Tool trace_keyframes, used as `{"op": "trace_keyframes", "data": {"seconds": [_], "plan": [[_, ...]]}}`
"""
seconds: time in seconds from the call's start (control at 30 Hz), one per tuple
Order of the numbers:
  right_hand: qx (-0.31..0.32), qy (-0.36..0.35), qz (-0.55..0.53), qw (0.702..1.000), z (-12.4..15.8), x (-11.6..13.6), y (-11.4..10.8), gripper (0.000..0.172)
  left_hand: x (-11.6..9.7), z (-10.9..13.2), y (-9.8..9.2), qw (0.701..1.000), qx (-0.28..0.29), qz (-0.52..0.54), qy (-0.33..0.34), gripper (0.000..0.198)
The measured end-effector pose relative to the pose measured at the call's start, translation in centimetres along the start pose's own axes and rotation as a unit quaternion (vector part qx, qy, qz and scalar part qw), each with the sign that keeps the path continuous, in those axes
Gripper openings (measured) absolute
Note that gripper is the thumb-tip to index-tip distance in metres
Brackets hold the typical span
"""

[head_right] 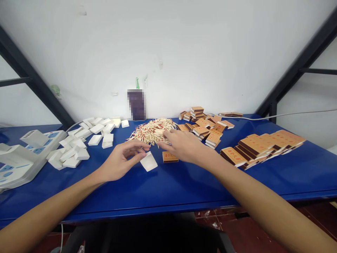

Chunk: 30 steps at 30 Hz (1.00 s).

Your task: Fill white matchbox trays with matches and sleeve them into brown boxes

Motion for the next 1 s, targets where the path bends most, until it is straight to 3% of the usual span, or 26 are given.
{"op": "trace_keyframes", "data": {"seconds": [0.13,0.23,0.37,0.67,1.0], "plan": [[-0.043,-0.037,-0.051,0.997,-2.0,-1.0,-1.6,0.038,1.7,0.0,0.5,0.999,0.027,-0.021,-0.04,0.022],[-0.052,-0.071,-0.098,0.991,-2.7,-1.4,-1.2,0.032,1.9,0.0,1.0,0.994,0.062,-0.092,-0.023,0.024],[-0.076,-0.065,-0.063,0.993,-2.3,-2.0,-0.6,0.026,2.3,0.1,1.5,0.981,0.095,-0.163,-0.034,0.018],[0.006,-0.048,-0.007,0.999,-1.9,-2.5,2.6,0.02,2.2,0.6,2.7,0.952,0.171,-0.253,-0.01,0.024],[0.024,-0.026,-0.08,0.996,-2.8,-3.6,3.9,0.018,2.0,0.7,3.0,0.944,0.203,-0.258,0.026,0.024]]}}
Point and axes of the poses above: each hand's wrist, its own z-axis away from the middle knuckle, its own y-axis out of the palm, x = y × z, the point moved 9 cm from there along -z, towards the middle knuckle, and after that the axes turned 1 degree about x, right-handed, at the moved point
